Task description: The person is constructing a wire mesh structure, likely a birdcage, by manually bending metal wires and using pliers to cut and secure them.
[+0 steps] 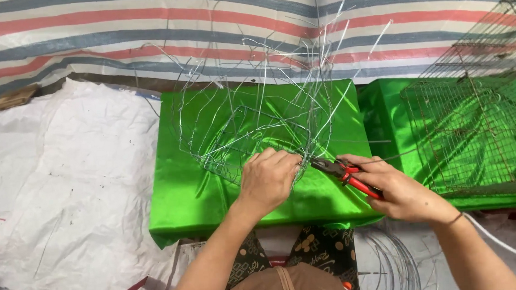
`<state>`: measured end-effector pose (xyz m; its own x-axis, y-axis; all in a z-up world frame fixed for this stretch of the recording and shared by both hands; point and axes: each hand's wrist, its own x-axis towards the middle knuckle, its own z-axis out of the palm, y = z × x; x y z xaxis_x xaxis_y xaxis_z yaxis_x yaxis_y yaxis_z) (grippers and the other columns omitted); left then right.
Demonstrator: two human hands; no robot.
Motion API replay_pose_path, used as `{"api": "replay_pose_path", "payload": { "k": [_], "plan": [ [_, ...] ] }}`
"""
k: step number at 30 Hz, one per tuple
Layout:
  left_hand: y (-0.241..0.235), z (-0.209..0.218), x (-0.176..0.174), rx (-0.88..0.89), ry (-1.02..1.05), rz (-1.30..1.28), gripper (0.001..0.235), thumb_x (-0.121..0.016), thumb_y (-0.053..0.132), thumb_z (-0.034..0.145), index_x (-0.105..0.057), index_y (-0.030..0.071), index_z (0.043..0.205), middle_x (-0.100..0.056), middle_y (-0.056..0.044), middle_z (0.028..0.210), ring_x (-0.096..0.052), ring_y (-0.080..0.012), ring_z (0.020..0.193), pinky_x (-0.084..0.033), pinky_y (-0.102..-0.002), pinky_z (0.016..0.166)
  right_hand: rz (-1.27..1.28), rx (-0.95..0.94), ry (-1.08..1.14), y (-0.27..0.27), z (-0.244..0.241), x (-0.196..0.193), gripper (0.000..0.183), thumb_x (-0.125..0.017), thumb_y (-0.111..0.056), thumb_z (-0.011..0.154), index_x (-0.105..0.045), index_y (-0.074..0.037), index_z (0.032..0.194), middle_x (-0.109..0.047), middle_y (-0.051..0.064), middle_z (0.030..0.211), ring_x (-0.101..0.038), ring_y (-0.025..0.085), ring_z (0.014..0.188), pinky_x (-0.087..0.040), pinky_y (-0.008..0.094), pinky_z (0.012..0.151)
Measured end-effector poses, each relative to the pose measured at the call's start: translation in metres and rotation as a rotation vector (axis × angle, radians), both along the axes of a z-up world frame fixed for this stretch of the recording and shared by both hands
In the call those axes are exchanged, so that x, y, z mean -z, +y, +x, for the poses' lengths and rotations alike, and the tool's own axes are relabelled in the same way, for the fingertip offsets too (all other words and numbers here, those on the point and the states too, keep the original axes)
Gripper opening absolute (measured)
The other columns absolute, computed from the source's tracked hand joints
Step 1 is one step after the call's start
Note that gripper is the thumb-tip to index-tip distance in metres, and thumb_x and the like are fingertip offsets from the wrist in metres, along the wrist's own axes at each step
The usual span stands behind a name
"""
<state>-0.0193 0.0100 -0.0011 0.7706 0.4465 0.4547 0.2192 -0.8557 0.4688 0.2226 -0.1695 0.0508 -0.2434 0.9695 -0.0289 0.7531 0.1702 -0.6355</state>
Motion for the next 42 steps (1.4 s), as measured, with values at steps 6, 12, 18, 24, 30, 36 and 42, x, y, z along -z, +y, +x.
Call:
{"api": "replay_pose_path", "payload": {
  "k": [6, 12, 18, 24, 30, 36, 42],
  "plan": [
    [0.005, -0.007, -0.013, 0.022, -0.014, -0.083, 0.017, -0.058, 0.022, 0.094, -0.074, 0.014, 0.096, -0.075, 0.001, 0.085, -0.061, -0.0193, 0.073, -0.048, -0.037, 0.059, -0.273, -0.125, -0.068, 0.031, 0.011, -0.021, 0.076, -0.057, 0.003, 0.074, -0.051, -0.012, 0.149, -0.033, 0.009, 0.167, -0.036, 0.031, 0.149, -0.029, 0.044, 0.116],
    [0.013, -0.005, -0.004, 0.037, 0.045, -0.128, 0.019, -0.063, 0.027, 0.092, -0.075, 0.016, 0.101, -0.076, 0.002, 0.086, -0.061, -0.0181, 0.075, -0.050, -0.039, 0.062, -0.117, -0.244, -0.139, 0.044, 0.025, -0.024, 0.070, -0.060, 0.002, 0.076, -0.056, -0.009, 0.145, -0.041, 0.012, 0.162, -0.038, 0.031, 0.147, -0.031, 0.042, 0.118],
    [0.021, -0.001, 0.016, 0.067, 0.066, -0.079, 0.015, -0.070, 0.025, 0.092, -0.073, 0.015, 0.102, -0.074, 0.001, 0.083, -0.058, -0.0161, 0.071, -0.048, -0.032, 0.059, -0.277, -0.208, -0.123, 0.055, 0.029, -0.025, 0.070, -0.069, -0.004, 0.074, -0.060, -0.016, 0.143, -0.047, 0.005, 0.159, -0.046, 0.027, 0.143, -0.033, 0.042, 0.117],
    [0.026, 0.001, 0.022, 0.084, 0.058, -0.027, 0.015, -0.071, 0.026, 0.092, -0.073, 0.016, 0.104, -0.075, 0.001, 0.086, -0.061, -0.0155, 0.072, -0.052, -0.032, 0.061, -0.328, -0.110, -0.204, 0.059, 0.018, -0.039, 0.053, -0.065, -0.005, 0.070, -0.072, -0.008, 0.123, -0.060, 0.006, 0.149, -0.067, 0.027, 0.125, -0.052, 0.044, 0.105],
    [0.021, 0.000, 0.012, 0.096, -0.037, 0.079, 0.012, -0.068, 0.013, 0.096, -0.074, 0.011, 0.106, -0.070, -0.001, 0.076, -0.058, -0.0152, 0.065, -0.045, -0.026, 0.054, -0.049, -0.084, -0.149, 0.037, 0.010, 0.003, 0.032, -0.062, 0.004, 0.075, -0.076, -0.002, 0.103, -0.067, 0.021, 0.133, -0.060, 0.033, 0.133, -0.051, 0.039, 0.114],
    [0.018, 0.005, 0.017, 0.045, -0.082, 0.132, 0.012, -0.069, 0.009, 0.094, -0.075, 0.011, 0.104, -0.073, -0.002, 0.076, -0.059, -0.0149, 0.065, -0.040, -0.026, 0.054, 0.345, 0.038, -0.135, 0.030, -0.016, 0.026, 0.019, -0.068, -0.009, 0.088, -0.065, 0.001, 0.072, -0.065, 0.025, 0.131, -0.066, 0.035, 0.123, -0.056, 0.044, 0.104],
    [0.015, 0.012, 0.020, -0.017, -0.148, 0.182, 0.008, -0.068, 0.007, 0.095, -0.074, 0.012, 0.092, -0.070, -0.001, 0.069, -0.055, -0.0136, 0.058, -0.032, -0.026, 0.048, 0.618, 0.184, -0.207, 0.028, -0.032, 0.062, 0.011, -0.072, -0.002, 0.087, -0.064, 0.005, 0.084, -0.066, 0.025, 0.127, -0.067, 0.036, 0.102, -0.056, 0.043, 0.089]
  ]
}}
